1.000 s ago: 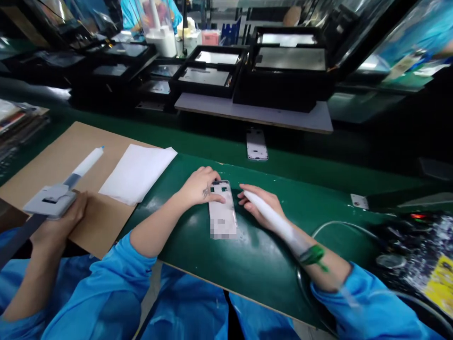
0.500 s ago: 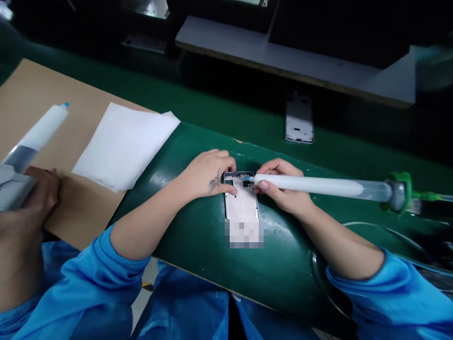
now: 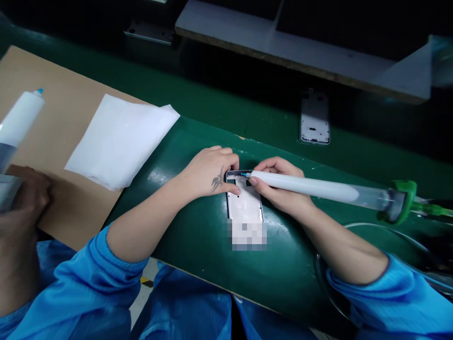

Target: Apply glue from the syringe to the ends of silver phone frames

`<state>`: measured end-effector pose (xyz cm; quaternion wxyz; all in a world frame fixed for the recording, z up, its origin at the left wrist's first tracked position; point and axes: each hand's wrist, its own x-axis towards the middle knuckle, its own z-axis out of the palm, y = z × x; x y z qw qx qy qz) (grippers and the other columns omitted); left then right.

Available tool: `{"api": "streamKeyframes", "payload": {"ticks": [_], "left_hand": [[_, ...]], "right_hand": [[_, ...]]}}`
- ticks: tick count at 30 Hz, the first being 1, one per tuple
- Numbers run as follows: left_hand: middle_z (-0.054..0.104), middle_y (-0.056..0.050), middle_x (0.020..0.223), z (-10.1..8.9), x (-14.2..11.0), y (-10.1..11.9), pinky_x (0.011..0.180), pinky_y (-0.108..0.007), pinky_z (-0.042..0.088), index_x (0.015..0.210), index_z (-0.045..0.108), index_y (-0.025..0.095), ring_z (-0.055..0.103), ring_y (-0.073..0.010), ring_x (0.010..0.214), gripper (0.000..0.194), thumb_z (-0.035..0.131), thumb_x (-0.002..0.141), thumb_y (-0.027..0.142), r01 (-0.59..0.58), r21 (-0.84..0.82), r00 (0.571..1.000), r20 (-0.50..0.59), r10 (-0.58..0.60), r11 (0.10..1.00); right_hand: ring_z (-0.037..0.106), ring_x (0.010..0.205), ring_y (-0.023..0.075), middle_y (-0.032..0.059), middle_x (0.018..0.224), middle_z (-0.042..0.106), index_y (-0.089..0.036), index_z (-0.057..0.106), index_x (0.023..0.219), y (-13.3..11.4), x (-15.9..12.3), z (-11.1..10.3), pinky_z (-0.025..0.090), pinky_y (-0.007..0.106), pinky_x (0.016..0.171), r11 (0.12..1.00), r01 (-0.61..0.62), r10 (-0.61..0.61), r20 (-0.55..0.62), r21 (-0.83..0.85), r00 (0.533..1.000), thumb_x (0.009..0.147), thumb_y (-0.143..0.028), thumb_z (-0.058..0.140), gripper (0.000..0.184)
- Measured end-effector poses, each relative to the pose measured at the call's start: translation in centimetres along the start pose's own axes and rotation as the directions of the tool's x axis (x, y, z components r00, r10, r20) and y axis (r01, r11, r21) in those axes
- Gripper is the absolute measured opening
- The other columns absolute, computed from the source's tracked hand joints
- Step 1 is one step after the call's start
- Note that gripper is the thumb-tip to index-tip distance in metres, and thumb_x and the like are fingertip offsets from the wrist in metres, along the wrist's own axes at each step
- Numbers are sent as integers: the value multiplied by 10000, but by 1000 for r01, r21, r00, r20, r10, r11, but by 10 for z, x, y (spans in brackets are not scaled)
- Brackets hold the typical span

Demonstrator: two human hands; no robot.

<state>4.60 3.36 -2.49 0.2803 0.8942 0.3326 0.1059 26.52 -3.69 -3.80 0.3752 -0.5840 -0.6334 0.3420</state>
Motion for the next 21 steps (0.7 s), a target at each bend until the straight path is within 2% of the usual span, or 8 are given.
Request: {"api": "streamKeyframes", "payload": {"ticks": [11, 21], "left_hand": [[656, -23, 891, 0, 0, 0, 716, -317, 372, 955, 681, 190, 581, -211, 825, 578, 840, 687, 677, 2, 5, 1000, 1, -2, 1000], [650, -19, 888, -2, 1, 3, 726, -322, 374, 942, 677, 188, 578, -212, 828, 520, 879, 686, 593, 19, 8, 1000, 9, -19, 1000]], "right_hand": [[594, 546, 141, -2, 684, 690, -230, 661, 872, -3, 1, 1, 449, 261, 492, 1000, -11, 11, 4, 1, 1000, 770, -391, 826, 252], [592, 535, 137, -3, 678, 687, -231, 652, 855, -4, 2, 0, 443, 258, 490, 1000, -10, 10, 17, -1, 1000, 763, -384, 831, 252]]}}
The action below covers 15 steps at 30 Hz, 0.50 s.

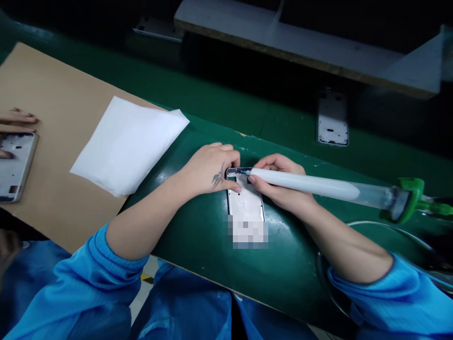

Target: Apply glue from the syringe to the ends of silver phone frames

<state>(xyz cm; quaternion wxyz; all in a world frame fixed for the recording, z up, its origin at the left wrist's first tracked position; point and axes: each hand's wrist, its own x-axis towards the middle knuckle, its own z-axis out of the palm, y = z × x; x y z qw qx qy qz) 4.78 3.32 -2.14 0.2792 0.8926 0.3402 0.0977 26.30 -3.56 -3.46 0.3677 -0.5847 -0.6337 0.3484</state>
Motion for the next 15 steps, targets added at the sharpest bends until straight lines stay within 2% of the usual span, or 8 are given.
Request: {"api": "streamKeyframes", "payload": {"ticks": [15], "left_hand": [[649, -18, 885, 1, -1, -2, 730, -319, 378, 940, 684, 189, 582, -212, 830, 539, 885, 669, 608, -1, -19, 1000, -11, 1, 1000]], "right_hand": [[586, 506, 130, -1, 652, 692, -216, 644, 824, 2, 1, -1, 426, 240, 473, 1000, 15, -15, 43, -2, 999, 750, -375, 807, 239]]}}
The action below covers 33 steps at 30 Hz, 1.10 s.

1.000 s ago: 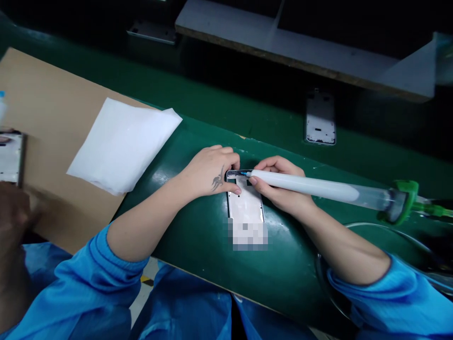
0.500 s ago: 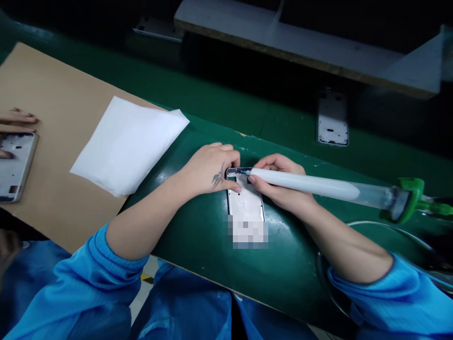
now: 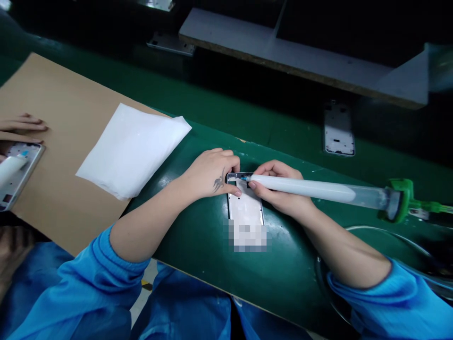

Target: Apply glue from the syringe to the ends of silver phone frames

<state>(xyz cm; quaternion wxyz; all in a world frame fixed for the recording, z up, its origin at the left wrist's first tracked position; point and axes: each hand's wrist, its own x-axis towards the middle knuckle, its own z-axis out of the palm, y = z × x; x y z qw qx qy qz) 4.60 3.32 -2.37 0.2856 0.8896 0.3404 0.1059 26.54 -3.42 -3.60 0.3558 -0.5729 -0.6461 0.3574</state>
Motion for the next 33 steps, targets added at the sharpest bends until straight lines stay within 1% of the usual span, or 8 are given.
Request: {"api": "streamKeyframes", "payload": {"ticks": [7, 12, 19, 23, 33], "left_hand": [[647, -16, 878, -2, 0, 0, 724, -310, 369, 936, 689, 187, 565, -202, 809, 543, 861, 685, 636, 4, -3, 1000, 10, -4, 1000], [656, -22, 890, -1, 0, -1, 733, -313, 379, 937, 695, 187, 579, -209, 830, 567, 847, 679, 669, 1, -26, 1000, 4, -1, 1000], [667, -23, 906, 0, 1, -2, 749, -315, 389, 935, 690, 182, 594, -206, 841, 580, 838, 682, 683, -17, -23, 1000, -11, 17, 1000], [663, -17, 895, 0, 1, -2, 745, -317, 384, 933, 695, 190, 590, -209, 838, 587, 847, 664, 688, -2, -24, 1000, -6, 2, 1000], [664, -21, 903, 0, 0, -4, 754, -324, 396, 936, 691, 192, 597, -213, 850, 622, 802, 676, 746, -1, -18, 1000, 2, 1, 1000]], "right_hand": [[609, 524, 139, 10, 667, 713, -217, 644, 813, -3, 1, -2, 441, 239, 482, 999, -29, 28, 22, 32, 999, 732, -361, 812, 235], [611, 524, 143, 14, 668, 712, -220, 639, 805, -3, 0, -2, 432, 246, 477, 999, -36, 35, 15, 41, 999, 725, -359, 814, 237], [624, 544, 153, 20, 684, 719, -222, 640, 804, -2, 0, -2, 454, 256, 493, 998, -59, 59, 8, 39, 998, 732, -377, 821, 250], [621, 536, 152, 22, 677, 716, -218, 642, 797, -3, -1, -2, 460, 257, 498, 998, -57, 57, -5, 36, 998, 737, -382, 821, 250], [599, 516, 151, 22, 655, 699, -215, 636, 787, -3, -1, -4, 432, 261, 478, 992, -83, 83, 4, 94, 997, 733, -370, 830, 254]]}}
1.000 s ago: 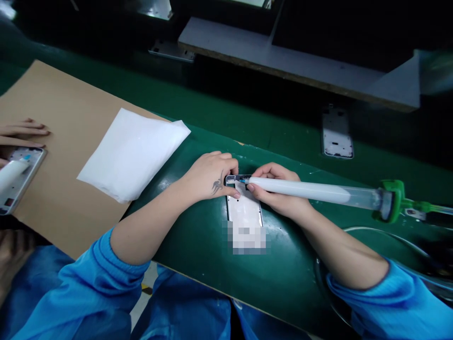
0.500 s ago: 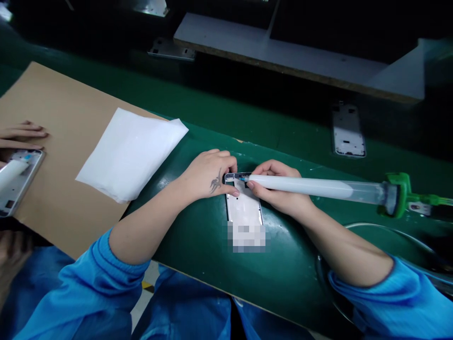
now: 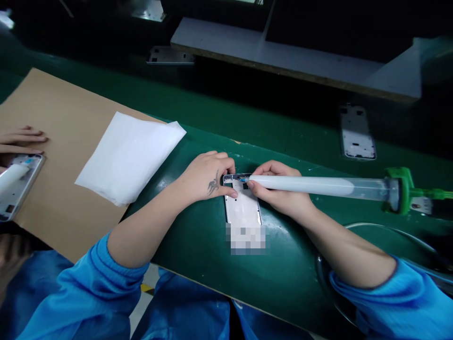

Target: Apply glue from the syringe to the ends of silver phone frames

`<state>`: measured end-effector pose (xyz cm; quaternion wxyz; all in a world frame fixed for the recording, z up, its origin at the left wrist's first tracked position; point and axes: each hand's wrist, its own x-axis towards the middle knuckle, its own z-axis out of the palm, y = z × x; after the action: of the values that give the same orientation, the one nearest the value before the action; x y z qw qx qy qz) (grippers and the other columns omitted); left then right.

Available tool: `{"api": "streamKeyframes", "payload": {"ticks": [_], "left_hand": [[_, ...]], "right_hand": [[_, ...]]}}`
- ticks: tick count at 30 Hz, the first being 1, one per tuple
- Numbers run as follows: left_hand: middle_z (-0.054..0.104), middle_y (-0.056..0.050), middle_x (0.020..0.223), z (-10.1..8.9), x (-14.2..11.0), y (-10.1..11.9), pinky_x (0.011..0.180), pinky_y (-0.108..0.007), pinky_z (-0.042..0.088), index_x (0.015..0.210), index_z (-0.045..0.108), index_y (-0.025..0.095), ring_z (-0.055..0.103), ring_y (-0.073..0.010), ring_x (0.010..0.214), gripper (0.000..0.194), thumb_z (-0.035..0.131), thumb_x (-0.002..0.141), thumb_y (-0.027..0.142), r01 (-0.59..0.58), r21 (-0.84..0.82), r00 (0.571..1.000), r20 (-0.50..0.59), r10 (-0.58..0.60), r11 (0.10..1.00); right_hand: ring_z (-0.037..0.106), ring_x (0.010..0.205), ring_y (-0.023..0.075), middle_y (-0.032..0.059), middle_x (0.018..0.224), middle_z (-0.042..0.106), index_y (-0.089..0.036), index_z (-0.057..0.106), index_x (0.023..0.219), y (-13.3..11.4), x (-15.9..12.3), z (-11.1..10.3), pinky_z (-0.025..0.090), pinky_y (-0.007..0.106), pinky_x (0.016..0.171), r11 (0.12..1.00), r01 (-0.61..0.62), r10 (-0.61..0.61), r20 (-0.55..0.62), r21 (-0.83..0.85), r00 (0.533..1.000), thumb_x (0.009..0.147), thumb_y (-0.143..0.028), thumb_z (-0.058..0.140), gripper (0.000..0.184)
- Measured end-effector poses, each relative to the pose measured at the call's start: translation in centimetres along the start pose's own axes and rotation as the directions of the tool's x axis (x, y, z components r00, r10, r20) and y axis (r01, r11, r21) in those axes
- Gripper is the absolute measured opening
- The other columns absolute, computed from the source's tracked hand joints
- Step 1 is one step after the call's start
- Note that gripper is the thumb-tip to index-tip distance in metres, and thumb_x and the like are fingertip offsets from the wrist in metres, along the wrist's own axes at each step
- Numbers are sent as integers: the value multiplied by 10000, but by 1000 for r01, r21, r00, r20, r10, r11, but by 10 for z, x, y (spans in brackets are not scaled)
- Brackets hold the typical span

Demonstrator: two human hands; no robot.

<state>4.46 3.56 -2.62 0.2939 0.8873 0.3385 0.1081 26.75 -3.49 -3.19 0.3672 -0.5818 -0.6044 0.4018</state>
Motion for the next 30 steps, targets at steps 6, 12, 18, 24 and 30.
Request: {"api": "streamKeyframes", "payload": {"ticks": [6, 12, 18, 24, 30], "left_hand": [[665, -22, 902, 0, -1, 0, 761, -326, 399, 946, 691, 191, 598, -217, 858, 607, 829, 671, 714, 1, 8, 1000, 0, -1, 1000], [665, -24, 899, 0, -1, 0, 772, -329, 399, 942, 689, 192, 602, -217, 857, 624, 789, 689, 754, -12, 0, 1000, -5, 12, 1000], [668, -27, 901, -1, -1, 1, 774, -331, 404, 944, 689, 190, 601, -217, 857, 620, 789, 694, 749, -11, -1, 1000, -1, 11, 1000], [662, -23, 890, -1, 0, 3, 745, -326, 394, 943, 688, 194, 591, -214, 835, 620, 801, 680, 744, -9, 8, 1000, 0, 9, 1000], [662, -30, 900, -2, 0, 4, 748, -321, 388, 954, 693, 190, 585, -217, 843, 608, 809, 690, 725, 1, -4, 1000, 7, -1, 1000]], "right_hand": [[614, 533, 161, 23, 669, 709, -220, 632, 784, 0, -1, -1, 442, 266, 489, 1000, -4, 4, -10, -21, 1000, 731, -370, 837, 259], [611, 535, 163, 22, 665, 708, -223, 635, 796, 0, -1, -1, 441, 269, 488, 999, -14, 14, -18, -31, 1000, 736, -371, 831, 253], [612, 538, 169, 19, 653, 703, -233, 627, 771, -4, -1, -1, 448, 275, 486, 999, -29, 28, -42, -37, 999, 730, -390, 833, 262], [618, 532, 184, 21, 649, 709, -251, 615, 770, -7, -1, 0, 456, 295, 480, 998, -45, 42, -50, -51, 998, 734, -396, 834, 265], [647, 561, 194, 29, 677, 722, -248, 628, 808, -3, -2, 0, 476, 303, 503, 998, -44, 41, -49, -48, 998, 755, -396, 834, 259]]}}
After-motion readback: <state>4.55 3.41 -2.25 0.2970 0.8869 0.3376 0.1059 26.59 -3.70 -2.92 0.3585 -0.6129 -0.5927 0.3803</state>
